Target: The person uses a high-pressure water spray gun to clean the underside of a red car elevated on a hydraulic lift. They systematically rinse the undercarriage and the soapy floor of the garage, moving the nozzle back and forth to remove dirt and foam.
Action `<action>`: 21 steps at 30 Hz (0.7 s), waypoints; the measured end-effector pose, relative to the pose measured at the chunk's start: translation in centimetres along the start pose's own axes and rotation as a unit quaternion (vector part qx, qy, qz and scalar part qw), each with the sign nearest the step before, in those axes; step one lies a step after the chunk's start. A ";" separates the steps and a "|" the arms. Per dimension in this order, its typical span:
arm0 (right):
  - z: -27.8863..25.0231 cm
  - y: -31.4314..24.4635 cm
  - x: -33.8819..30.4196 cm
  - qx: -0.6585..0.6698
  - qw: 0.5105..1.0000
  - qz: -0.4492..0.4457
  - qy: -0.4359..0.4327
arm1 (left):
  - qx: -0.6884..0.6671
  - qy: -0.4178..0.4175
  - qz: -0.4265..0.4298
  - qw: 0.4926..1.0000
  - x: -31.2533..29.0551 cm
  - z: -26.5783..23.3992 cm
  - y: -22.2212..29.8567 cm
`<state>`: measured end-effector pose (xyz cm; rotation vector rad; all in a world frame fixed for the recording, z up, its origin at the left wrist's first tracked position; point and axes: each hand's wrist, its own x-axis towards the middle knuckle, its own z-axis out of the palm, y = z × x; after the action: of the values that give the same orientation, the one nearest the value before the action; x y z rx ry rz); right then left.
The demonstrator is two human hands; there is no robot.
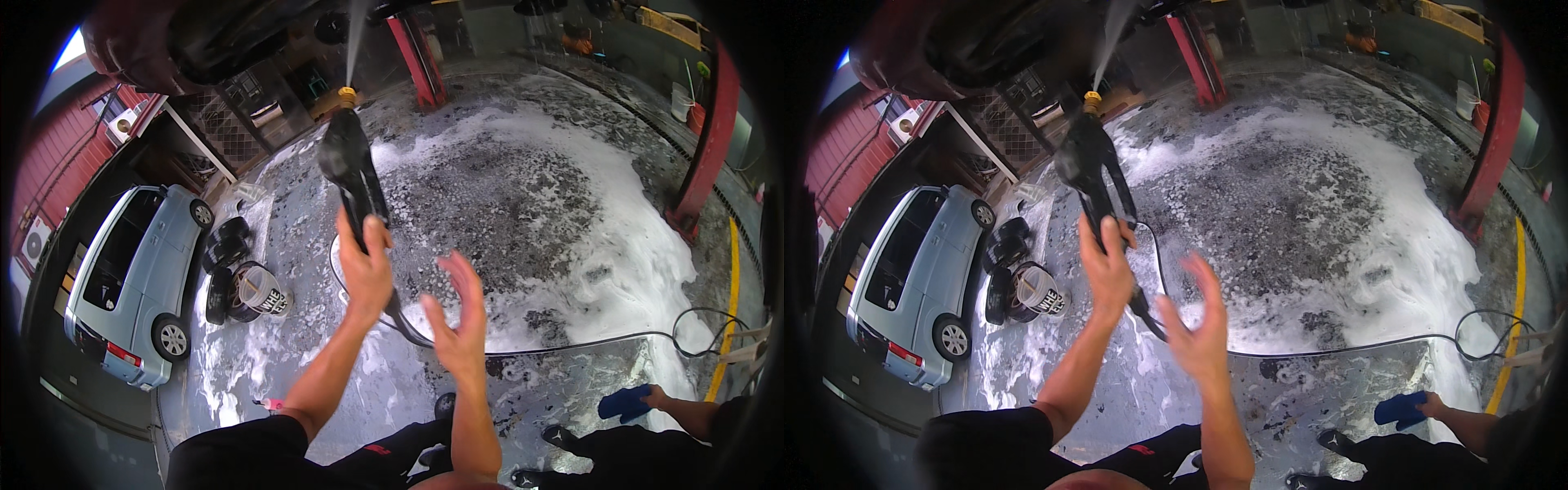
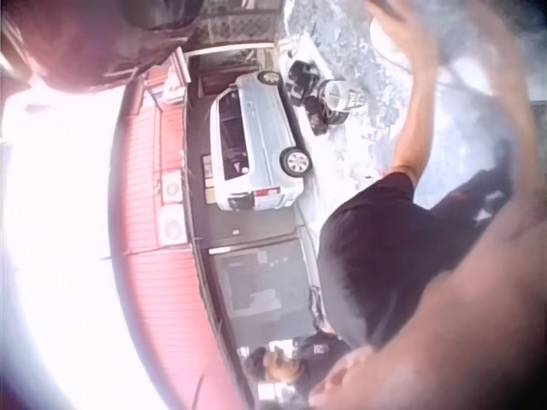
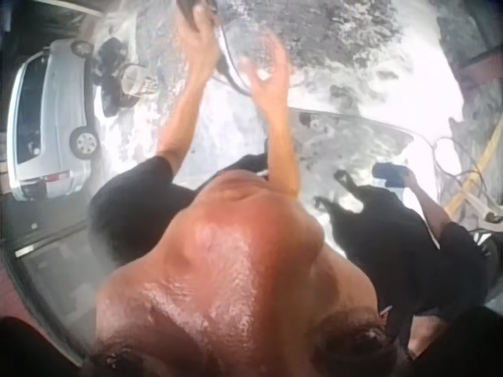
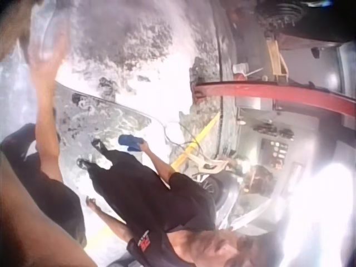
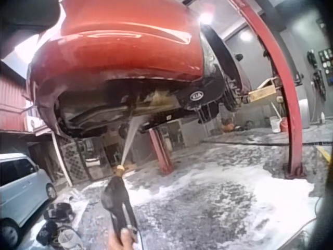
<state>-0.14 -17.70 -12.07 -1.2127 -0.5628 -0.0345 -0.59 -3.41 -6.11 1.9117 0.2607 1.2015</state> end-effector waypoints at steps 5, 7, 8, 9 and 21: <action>4.4 -3.4 7.0 -0.105 0.990 -0.090 -0.004 | 0.020 -0.041 -0.097 0.994 -3.4 4.0 -0.1; 4.3 -2.8 8.1 -0.106 0.994 0.037 0.001 | -0.019 -0.088 -0.092 0.992 -3.3 4.8 -1.1; 4.0 -2.5 8.6 -0.106 0.989 0.101 0.004 | -0.036 -0.113 -0.090 0.989 -3.4 5.1 -1.6; 3.7 -0.3 8.6 -0.100 0.991 0.080 0.036 | -0.059 -0.141 -0.090 0.984 -3.4 5.6 -1.8; -2.9 9.0 7.8 0.133 0.986 0.061 0.074 | 0.047 -0.360 0.015 0.932 -5.0 7.0 -8.1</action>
<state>10.59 -14.86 -17.25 -0.9726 -0.3498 0.0528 4.55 -5.01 -16.69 2.3041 -0.1100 0.4425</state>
